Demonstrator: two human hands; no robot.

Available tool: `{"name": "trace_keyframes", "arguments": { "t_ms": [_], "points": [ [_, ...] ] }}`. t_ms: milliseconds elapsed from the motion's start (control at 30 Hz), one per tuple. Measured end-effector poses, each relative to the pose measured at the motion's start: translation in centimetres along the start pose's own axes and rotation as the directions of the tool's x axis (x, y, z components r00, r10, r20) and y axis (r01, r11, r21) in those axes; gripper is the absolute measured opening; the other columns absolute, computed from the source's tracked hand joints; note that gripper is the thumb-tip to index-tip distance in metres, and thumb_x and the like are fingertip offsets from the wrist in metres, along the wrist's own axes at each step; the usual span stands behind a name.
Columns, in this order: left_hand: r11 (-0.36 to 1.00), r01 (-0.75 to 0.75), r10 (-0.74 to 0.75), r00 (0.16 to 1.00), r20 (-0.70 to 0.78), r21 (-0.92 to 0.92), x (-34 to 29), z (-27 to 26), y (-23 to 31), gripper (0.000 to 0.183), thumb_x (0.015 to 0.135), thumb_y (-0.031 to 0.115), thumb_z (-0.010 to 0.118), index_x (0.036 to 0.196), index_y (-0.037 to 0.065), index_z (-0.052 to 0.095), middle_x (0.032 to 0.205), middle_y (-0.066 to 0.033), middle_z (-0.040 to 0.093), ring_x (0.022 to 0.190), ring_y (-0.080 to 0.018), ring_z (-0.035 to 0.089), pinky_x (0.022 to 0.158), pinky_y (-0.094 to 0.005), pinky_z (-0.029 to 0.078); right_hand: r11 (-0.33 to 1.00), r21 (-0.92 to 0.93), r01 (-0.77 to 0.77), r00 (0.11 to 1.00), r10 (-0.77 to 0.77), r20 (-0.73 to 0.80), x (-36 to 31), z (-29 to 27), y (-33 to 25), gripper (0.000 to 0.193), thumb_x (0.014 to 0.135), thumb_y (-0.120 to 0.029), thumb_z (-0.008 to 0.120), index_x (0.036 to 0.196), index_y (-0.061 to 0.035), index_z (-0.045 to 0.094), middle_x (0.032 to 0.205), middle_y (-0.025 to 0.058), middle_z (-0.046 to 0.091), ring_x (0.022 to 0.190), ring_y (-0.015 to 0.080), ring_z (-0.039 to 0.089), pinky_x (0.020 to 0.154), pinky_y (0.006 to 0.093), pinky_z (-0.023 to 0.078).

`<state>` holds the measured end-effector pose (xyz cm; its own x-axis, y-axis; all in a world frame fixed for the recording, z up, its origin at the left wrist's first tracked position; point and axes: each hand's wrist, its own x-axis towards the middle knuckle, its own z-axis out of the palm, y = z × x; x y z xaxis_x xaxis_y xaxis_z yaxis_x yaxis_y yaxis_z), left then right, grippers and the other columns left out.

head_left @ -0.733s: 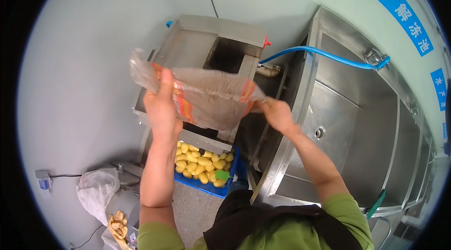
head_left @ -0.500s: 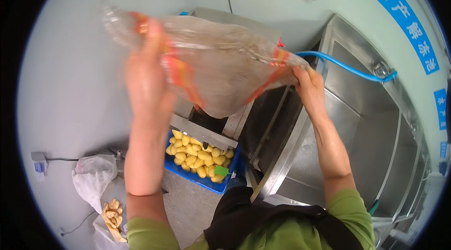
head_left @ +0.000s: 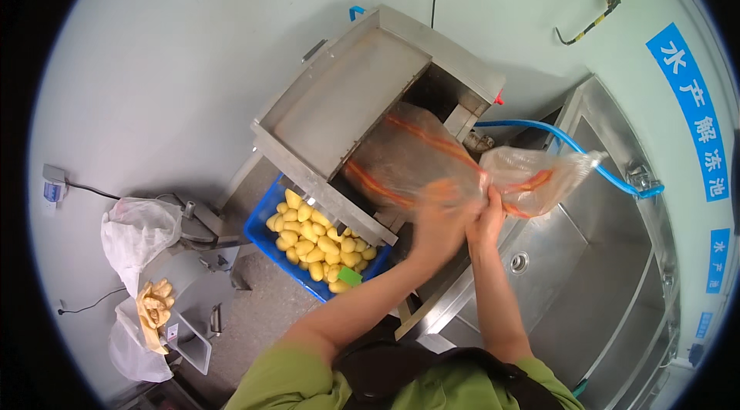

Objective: The person transfers peeled potatoes from a blue bin into a stainless steel machine, then handles a plastic bag of unpeeled potatoes and places it on a cart. The person also moves a tray of eggs to a trash bin and retrieves a strainer from a sink.

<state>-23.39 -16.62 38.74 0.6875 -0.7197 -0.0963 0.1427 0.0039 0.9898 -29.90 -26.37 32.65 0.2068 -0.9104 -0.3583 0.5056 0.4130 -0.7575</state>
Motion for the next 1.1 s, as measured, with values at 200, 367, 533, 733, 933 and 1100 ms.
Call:
{"name": "trace_keyframes", "arguments": {
  "t_ms": [200,367,533,733,933,1100],
  "points": [
    [0.237,0.579,-0.748,0.621,0.233,-0.78,0.9,-4.9,-5.8,0.052,0.084,0.028,0.065,0.122,0.0,0.043,0.124,-0.0099,0.047,0.109,-0.0302,0.049,0.091,-0.0433,0.044,0.889,0.067,-0.452,0.892,0.451,0.034,-4.8,-0.8,-1.3,0.034,0.093,-0.026,0.038,0.115,-0.0047,0.053,0.117,0.0094,0.057,0.109,0.0258,0.053,0.093,0.0444,0.043],
    [0.507,0.484,-0.69,0.724,0.001,-0.713,6.4,-3.5,-9.3,0.038,0.084,0.009,0.053,0.118,-0.006,0.045,0.113,-0.0156,0.054,0.103,-0.0312,0.053,0.089,-0.0461,0.045,0.892,-0.026,-0.452,0.892,0.452,-0.021,-6.7,1.4,-3.8,0.034,0.091,-0.024,0.042,0.116,-0.0046,0.052,0.115,0.0088,0.058,0.107,0.024,0.055,0.091,0.0413,0.045],
    [0.762,0.5,-0.566,0.823,-0.048,-0.411,4.7,-2.5,-3.8,0.039,0.081,0.002,0.043,0.118,-0.011,0.042,0.112,-0.0238,0.053,0.103,-0.0337,0.054,0.09,-0.039,0.043,0.862,-0.293,-0.413,0.867,0.47,0.162,-3.4,1.7,-6.7,0.037,0.09,-0.024,0.047,0.121,-0.0032,0.048,0.119,0.0085,0.055,0.107,0.0221,0.055,0.09,0.0383,0.046],
    [0.888,0.289,-0.359,0.922,0.146,0.356,4.1,-3.4,-6.6,0.041,0.084,0.011,0.042,0.12,-0.01,0.043,0.114,-0.0259,0.055,0.109,-0.0315,0.053,0.094,-0.0363,0.038,0.457,-0.759,-0.463,0.643,0.763,0.067,9.3,2.0,0.0,0.057,0.086,-0.04,0.058,0.123,-0.0004,0.044,0.11,0.0101,0.056,0.092,0.0219,0.059,0.078,0.0346,0.05],
    [0.937,0.26,-0.303,0.937,0.172,0.232,8.0,-4.5,-0.8,0.036,0.087,0.015,0.045,0.116,-0.006,0.047,0.109,-0.0241,0.058,0.103,-0.0293,0.056,0.088,-0.0369,0.042,0.627,-0.648,-0.432,0.745,0.653,0.135,9.3,11.4,2.1,0.033,0.076,-0.014,0.059,0.104,0.0015,0.053,0.086,0.0093,0.058,0.077,0.0198,0.058,0.066,0.0316,0.048],
    [0.973,0.207,-0.226,0.941,0.252,0.098,3.9,-4.4,-0.6,0.037,0.091,0.015,0.044,0.121,-0.007,0.044,0.116,-0.0258,0.053,0.114,-0.0315,0.049,0.097,-0.0364,0.035,0.631,-0.728,-0.267,0.792,0.574,0.207,5.3,10.5,-3.1,0.036,0.076,-0.014,0.057,0.107,0.0027,0.052,0.087,0.0114,0.058,0.076,0.0213,0.058,0.066,0.0344,0.05]
  ]
}}
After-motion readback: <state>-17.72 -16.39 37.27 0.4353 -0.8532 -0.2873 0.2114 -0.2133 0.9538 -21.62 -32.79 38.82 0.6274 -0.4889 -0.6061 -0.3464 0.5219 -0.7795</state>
